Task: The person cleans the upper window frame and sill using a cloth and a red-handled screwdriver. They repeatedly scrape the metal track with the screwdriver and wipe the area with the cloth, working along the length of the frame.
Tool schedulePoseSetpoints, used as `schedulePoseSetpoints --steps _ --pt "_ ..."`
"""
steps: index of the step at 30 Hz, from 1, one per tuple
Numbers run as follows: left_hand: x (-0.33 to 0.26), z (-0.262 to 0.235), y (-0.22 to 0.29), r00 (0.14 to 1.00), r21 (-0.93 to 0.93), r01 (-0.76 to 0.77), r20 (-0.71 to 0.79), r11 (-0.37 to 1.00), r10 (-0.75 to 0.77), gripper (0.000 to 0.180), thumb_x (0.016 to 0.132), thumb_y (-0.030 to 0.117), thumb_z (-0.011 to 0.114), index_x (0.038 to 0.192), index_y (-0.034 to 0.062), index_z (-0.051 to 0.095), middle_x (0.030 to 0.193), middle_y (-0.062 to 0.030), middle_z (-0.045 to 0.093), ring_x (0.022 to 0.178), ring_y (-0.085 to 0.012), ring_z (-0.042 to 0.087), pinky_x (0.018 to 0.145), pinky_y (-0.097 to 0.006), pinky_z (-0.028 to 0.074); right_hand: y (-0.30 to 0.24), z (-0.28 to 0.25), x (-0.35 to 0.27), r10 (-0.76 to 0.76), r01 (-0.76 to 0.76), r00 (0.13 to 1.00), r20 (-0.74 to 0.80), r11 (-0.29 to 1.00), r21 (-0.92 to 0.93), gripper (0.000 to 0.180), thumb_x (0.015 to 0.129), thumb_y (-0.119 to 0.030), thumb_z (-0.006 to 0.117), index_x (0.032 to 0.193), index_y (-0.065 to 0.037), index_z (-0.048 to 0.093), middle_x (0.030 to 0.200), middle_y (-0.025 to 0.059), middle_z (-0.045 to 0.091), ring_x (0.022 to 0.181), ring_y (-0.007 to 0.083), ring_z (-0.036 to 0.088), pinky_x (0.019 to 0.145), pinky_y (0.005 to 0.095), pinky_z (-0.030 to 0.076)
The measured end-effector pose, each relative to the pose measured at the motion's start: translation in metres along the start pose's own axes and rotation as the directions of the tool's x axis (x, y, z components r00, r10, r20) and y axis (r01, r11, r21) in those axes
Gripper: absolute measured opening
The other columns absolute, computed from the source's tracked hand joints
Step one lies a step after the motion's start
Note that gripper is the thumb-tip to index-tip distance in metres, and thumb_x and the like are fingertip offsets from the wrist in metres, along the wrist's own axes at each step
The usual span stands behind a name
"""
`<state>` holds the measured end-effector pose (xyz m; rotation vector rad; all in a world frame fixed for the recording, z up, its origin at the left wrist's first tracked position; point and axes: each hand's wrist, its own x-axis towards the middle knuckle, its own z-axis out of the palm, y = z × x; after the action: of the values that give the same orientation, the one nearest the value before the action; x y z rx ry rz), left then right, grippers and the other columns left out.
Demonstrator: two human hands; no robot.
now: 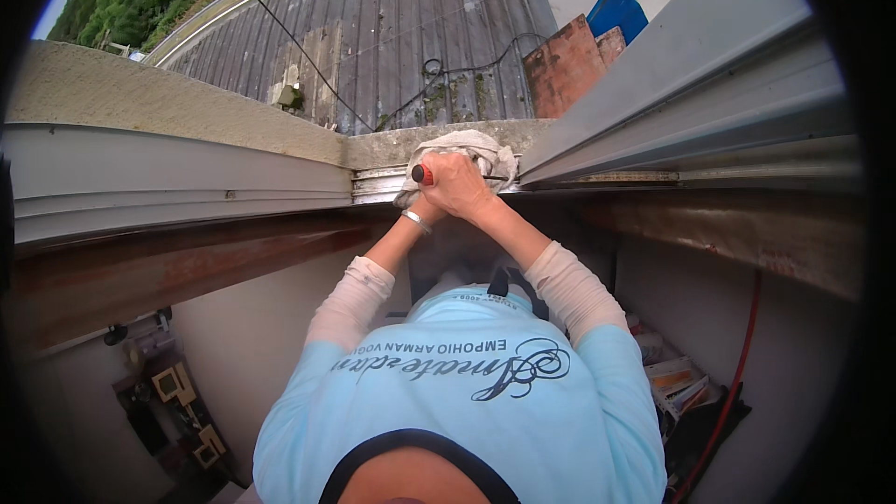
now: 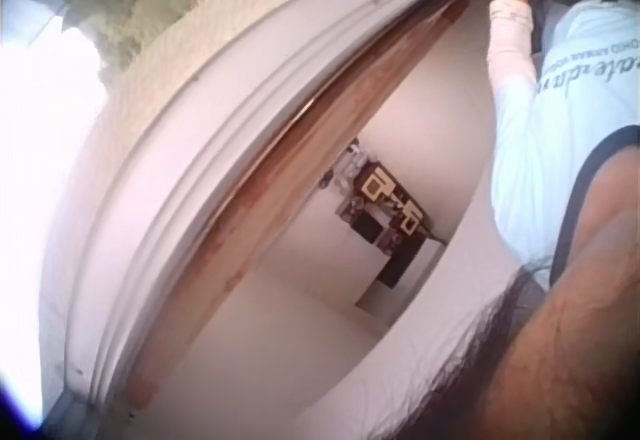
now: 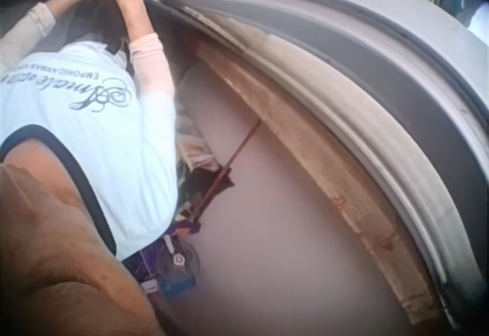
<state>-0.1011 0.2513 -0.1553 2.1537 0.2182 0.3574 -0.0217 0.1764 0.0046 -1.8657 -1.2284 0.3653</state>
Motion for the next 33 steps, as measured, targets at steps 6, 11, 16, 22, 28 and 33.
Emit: schedulePoseSetpoints --steps 6,11,16,22,28,33 --pt "0.012 0.012 0.012 0.997 -0.054 -0.076 0.015 0.996 0.077 0.035 0.083 0.022 0.063 0.111 0.0034 0.055 0.114 -0.0149 0.056 0.108 -0.0313 0.051 0.09 -0.041 0.042 0.014 -0.002 0.008 0.099 -0.104 0.992 -0.075 0.992 -0.074 0.015 0.076 -0.017 0.061 0.072 -0.003 0.058 0.068 0.0214 0.061 0.069 0.0391 0.062 0.062 0.046 0.05" --pt "0.017 -0.022 0.071 0.972 0.28 -0.02 0.232 0.96 -0.048 0.035 0.084 0.027 0.064 0.116 0.0122 0.06 0.118 -0.0087 0.058 0.115 -0.0254 0.049 0.087 -0.038 0.039 0.037 -0.006 0.043 0.267 -0.269 0.961 -0.068 0.963 -0.017 0.022 0.075 -0.021 0.063 0.076 0.0 0.058 0.071 0.0243 0.062 0.073 0.0417 0.062 0.066 0.0462 0.05" --pt "0.018 -0.035 0.07 0.991 0.269 -0.052 0.132 0.962 0.017 0.015 0.084 0.022 0.063 0.095 0.0117 0.063 0.1 -0.005 0.06 0.099 -0.0262 0.054 0.077 -0.039 0.038 0.056 -0.001 0.063 0.358 -0.367 0.929 0.096 0.925 0.1 0.026 0.069 -0.022 0.064 0.078 0.002 0.059 0.075 0.0256 0.062 0.075 0.041 0.063 0.066 0.0427 0.048" --pt "-0.003 -0.084 0.048 0.982 0.436 -0.155 0.163 0.887 0.092 0.005 0.08 0.013 0.057 0.084 0.0112 0.059 0.084 -0.0036 0.054 0.086 -0.0234 0.052 0.077 -0.037 0.039 0.046 0.024 0.06 0.256 -0.253 0.967 0.004 0.955 0.155 0.028 0.063 -0.02 0.067 0.068 0.004 0.055 0.064 0.0232 0.058 0.059 0.0344 0.059 0.059 0.0392 0.047" --pt "-0.034 -0.14 0.033 0.999 0.651 -0.047 0.016 0.757 0.048 0.003 0.081 0.014 0.057 0.084 0.013 0.058 0.081 -0.0023 0.052 0.085 -0.0213 0.053 0.078 -0.036 0.038 -0.005 0.059 0.075 0.173 -0.106 0.973 -0.151 0.922 0.373 0.029 0.063 -0.017 0.068 0.062 0.004 0.049 0.057 0.0196 0.053 0.05 0.0307 0.053 0.052 0.0381 0.044" --pt "-0.03 -0.123 0.044 0.991 0.521 -0.103 -0.024 0.847 0.135 0.009 0.083 0.013 0.059 0.091 0.0112 0.061 0.089 -0.004 0.057 0.086 -0.0234 0.053 0.077 -0.037 0.039 -0.008 0.028 0.037 0.117 -0.068 0.988 -0.106 0.921 0.384 0.022 0.065 -0.013 0.067 0.06 0.002 0.052 0.054 0.0185 0.053 0.048 0.0288 0.055 0.05 0.0357 0.044"
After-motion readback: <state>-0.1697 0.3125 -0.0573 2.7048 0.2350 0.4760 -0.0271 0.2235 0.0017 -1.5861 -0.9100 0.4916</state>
